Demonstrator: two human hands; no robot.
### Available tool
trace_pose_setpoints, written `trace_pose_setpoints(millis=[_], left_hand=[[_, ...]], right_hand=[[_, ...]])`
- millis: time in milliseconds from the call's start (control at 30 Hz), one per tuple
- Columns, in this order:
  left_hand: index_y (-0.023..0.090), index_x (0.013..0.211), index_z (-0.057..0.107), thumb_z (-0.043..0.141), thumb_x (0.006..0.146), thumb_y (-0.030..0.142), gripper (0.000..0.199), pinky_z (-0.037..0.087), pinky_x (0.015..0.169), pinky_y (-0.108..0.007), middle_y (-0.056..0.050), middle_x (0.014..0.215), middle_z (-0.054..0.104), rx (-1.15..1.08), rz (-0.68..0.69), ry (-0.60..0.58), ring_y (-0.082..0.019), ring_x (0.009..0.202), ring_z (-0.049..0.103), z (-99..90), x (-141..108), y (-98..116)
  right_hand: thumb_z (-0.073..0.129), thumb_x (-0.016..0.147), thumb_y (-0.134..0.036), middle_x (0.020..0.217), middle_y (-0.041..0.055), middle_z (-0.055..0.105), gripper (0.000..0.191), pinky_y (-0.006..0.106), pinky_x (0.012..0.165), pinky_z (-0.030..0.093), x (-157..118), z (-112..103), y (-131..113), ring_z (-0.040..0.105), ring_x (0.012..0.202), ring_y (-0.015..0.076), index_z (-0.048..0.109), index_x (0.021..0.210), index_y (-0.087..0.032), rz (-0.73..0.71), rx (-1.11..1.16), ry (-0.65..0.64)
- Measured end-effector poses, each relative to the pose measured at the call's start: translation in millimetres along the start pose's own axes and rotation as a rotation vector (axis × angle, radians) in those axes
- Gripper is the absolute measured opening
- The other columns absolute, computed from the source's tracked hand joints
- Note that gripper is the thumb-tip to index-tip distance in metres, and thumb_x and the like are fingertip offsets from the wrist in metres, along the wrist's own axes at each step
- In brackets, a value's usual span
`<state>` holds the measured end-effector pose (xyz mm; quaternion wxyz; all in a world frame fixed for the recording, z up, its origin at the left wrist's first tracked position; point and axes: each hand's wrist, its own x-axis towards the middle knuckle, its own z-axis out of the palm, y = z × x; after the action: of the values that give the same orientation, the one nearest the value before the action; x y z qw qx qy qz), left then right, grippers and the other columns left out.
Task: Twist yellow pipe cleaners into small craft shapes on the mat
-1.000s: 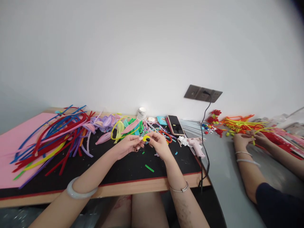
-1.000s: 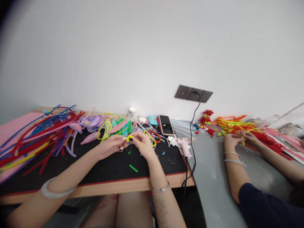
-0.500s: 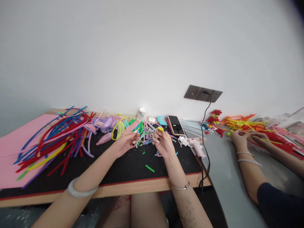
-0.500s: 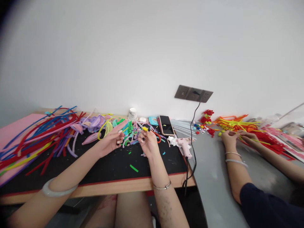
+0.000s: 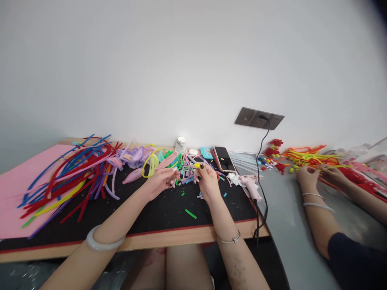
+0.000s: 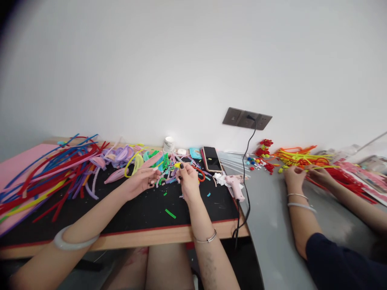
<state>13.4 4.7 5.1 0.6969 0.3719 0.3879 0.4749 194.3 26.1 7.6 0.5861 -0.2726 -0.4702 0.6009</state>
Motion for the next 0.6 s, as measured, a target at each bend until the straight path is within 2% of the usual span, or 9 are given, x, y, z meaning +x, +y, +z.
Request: trace_pose_setpoints(millis=[100, 167, 267, 367, 600], left_hand=[[0.017, 0.099, 0.064, 0.065, 0.073, 0.040, 0.035, 0.044, 0.064, -0.023, -0.008, 0.097, 0.065, 0.145, 0.063, -0.033, -0.013, 0.077, 0.058, 1.3, 0.1, -2.2], [0.019, 0.111, 0.060, 0.066, 0.073, 0.039, 0.043, 0.045, 0.073, -0.027, -0.009, 0.110, 0.062, 0.238, 0.137, -0.074, -0.018, 0.093, 0.058, 3.7, 0.5, -3.8], [0.019, 0.113, 0.058, 0.071, 0.067, 0.034, 0.050, 0.043, 0.087, -0.033, -0.008, 0.114, 0.061, 0.371, 0.250, -0.115, -0.022, 0.104, 0.055, 7.4, 1.8, -7.0], [0.017, 0.110, 0.058, 0.070, 0.067, 0.032, 0.047, 0.041, 0.093, -0.036, -0.008, 0.112, 0.062, 0.453, 0.326, -0.122, -0.023, 0.107, 0.054, 9.0, 3.0, -10.4], [0.016, 0.102, 0.061, 0.067, 0.069, 0.036, 0.039, 0.046, 0.087, -0.035, -0.008, 0.105, 0.064, 0.591, 0.400, -0.052, -0.023, 0.097, 0.059, 6.7, 4.3, -12.7]], right_hand=[[0.059, 0.078, -0.036, 0.071, 0.0000, 0.048, 0.021, 0.024, 0.054, 0.036, -2.9, 3.8, 6.9, 0.040, 0.058, 0.0103, 0.058, 0.086, -0.018, -0.079, -0.340, -0.046], [0.057, 0.079, -0.033, 0.072, 0.0007, 0.049, 0.018, 0.025, 0.061, 0.039, -4.5, 4.5, 10.5, 0.043, 0.063, 0.0122, 0.059, 0.087, -0.018, -0.123, -0.507, -0.089], [0.055, 0.080, -0.028, 0.073, 0.0012, 0.049, 0.013, 0.026, 0.065, 0.039, -6.2, 3.8, 13.2, 0.044, 0.068, 0.0140, 0.059, 0.088, -0.018, -0.171, -0.665, -0.124], [0.054, 0.080, -0.024, 0.073, 0.0011, 0.047, 0.012, 0.026, 0.064, 0.037, -7.7, 4.1, 12.8, 0.043, 0.069, 0.0145, 0.060, 0.089, -0.018, -0.201, -0.771, -0.152], [0.052, 0.081, -0.023, 0.070, 0.0002, 0.044, 0.011, 0.025, 0.061, 0.034, -10.5, 8.9, 12.1, 0.042, 0.066, 0.0142, 0.060, 0.087, -0.018, -0.229, -0.819, -0.199]])
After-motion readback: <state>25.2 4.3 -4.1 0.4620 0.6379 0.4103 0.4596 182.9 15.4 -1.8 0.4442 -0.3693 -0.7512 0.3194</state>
